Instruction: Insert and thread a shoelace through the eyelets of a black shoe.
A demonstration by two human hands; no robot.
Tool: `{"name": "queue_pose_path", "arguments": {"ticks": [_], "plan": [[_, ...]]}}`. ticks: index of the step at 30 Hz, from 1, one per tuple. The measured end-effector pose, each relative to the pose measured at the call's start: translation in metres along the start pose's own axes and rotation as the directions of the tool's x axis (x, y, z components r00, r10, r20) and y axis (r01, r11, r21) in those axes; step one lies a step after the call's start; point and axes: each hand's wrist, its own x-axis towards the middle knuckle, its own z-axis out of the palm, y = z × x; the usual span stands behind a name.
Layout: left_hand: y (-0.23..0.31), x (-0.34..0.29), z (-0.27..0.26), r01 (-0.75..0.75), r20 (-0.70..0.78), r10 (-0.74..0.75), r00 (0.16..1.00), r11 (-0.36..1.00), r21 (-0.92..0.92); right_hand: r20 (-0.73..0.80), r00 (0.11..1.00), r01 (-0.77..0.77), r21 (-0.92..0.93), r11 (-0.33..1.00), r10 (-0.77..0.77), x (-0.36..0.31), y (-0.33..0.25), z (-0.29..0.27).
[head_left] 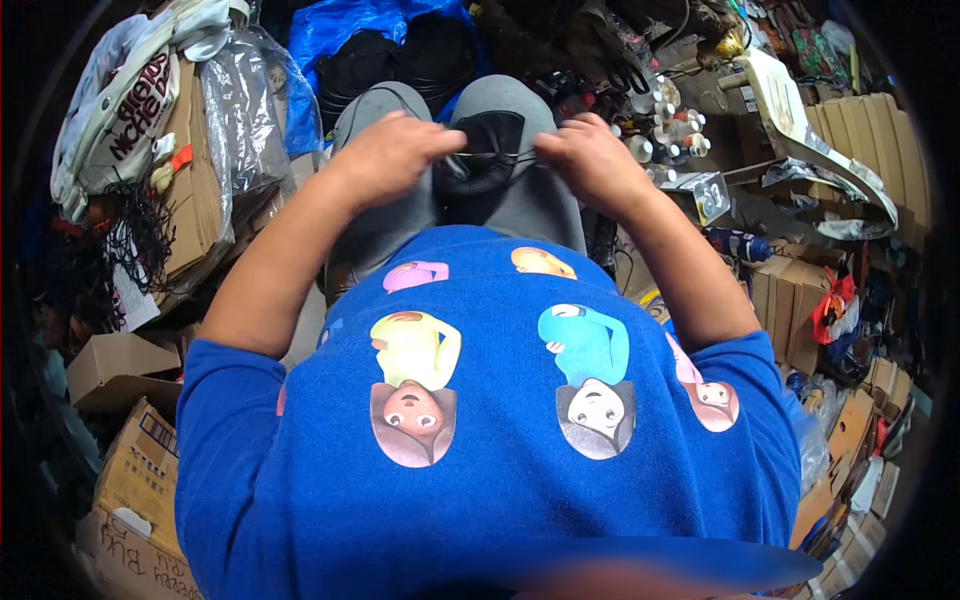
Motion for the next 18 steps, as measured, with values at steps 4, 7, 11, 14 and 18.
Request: {"name": "queue_pose_path", "arguments": {"ticks": [4, 7, 11, 14, 18], "plan": [[-0.019, -0.067, -0.045, 0.356, -0.163, -0.384, 0.909, 0.917, -0.177, 0.247, 0.697, -0.715, 0.164, 0.68, 0.673, -0.054, 0.026, -0.019], [-0.011, -0.07, -0.086, 0.468, 0.033, -0.67, 0.741, 0.481, -0.742, 0.255, 0.601, -0.536, 0.832, 0.146, 0.758, -0.043, 0.03, -0.038], [0.036, -0.009, -0.106, -0.288, -0.389, -0.184, 0.903, 0.412, -0.864, -0.015, 0.735, 0.108, 0.99, -0.095, 0.677, 0.029, -0.015, -0.039], [0.066, 0.003, -0.092, -0.245, -0.242, -0.053, 0.969, -0.056, -0.968, -0.063, 0.921, 0.209, 0.913, -0.351, 0.383, 0.046, -0.043, -0.046], [0.038, -0.036, -0.074, -0.012, -0.028, 0.0, 1.0, 0.916, -0.401, 0.174, 0.948, -0.307, 0.712, 0.632, 0.266, -0.007, -0.024, -0.026]]}}
